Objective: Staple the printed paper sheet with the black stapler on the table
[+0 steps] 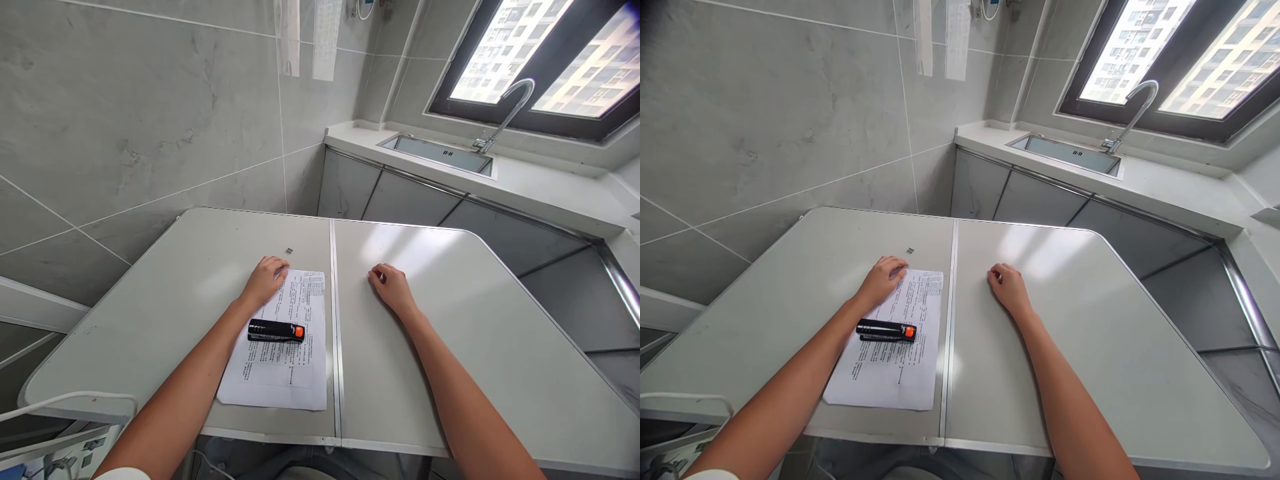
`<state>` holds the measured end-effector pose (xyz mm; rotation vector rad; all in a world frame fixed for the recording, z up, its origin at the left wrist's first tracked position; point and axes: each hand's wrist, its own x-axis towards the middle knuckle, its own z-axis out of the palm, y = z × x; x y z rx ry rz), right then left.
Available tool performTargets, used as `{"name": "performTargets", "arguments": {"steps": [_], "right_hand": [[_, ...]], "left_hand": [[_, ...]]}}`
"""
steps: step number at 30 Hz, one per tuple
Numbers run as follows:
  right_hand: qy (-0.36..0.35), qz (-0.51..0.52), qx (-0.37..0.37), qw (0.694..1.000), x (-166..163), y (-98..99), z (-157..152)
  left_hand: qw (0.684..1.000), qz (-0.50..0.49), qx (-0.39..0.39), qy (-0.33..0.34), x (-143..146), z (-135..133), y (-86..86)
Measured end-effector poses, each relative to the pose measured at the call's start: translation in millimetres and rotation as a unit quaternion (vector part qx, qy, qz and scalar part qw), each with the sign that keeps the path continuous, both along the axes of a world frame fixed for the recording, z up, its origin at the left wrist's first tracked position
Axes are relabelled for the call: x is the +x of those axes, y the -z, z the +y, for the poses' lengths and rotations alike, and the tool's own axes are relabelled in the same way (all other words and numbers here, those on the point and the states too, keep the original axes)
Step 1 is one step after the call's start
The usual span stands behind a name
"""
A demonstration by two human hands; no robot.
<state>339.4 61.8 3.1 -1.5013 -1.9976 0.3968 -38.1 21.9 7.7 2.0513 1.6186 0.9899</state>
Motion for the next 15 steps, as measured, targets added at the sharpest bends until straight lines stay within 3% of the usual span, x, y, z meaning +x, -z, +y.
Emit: {"name": "performTargets", "arguments": {"steps": [3,6,10,15], "right_hand": [[-0.049,0.063,-0.017,0.997,-30.0,-8.5,-18.5],[-0.099,0.100,-0.081,0.987,-62.2,-14.7,-39.6],[-0.123,0.075,-0.144,0.979,-91.0,-19.1,-58.9],[-0.151,0.069,-0.184,0.969,-101.0,-23.2,-69.3]], "left_hand": [[0.992,0.128,0.004,0.011,1.7,0.3,5.0],[0.983,0.186,0.012,-0.002,4.8,0.6,8.0],[0.982,0.188,0.010,-0.017,7.3,-0.1,7.2],[0.992,0.123,-0.002,-0.028,8.7,-2.5,3.2]]}}
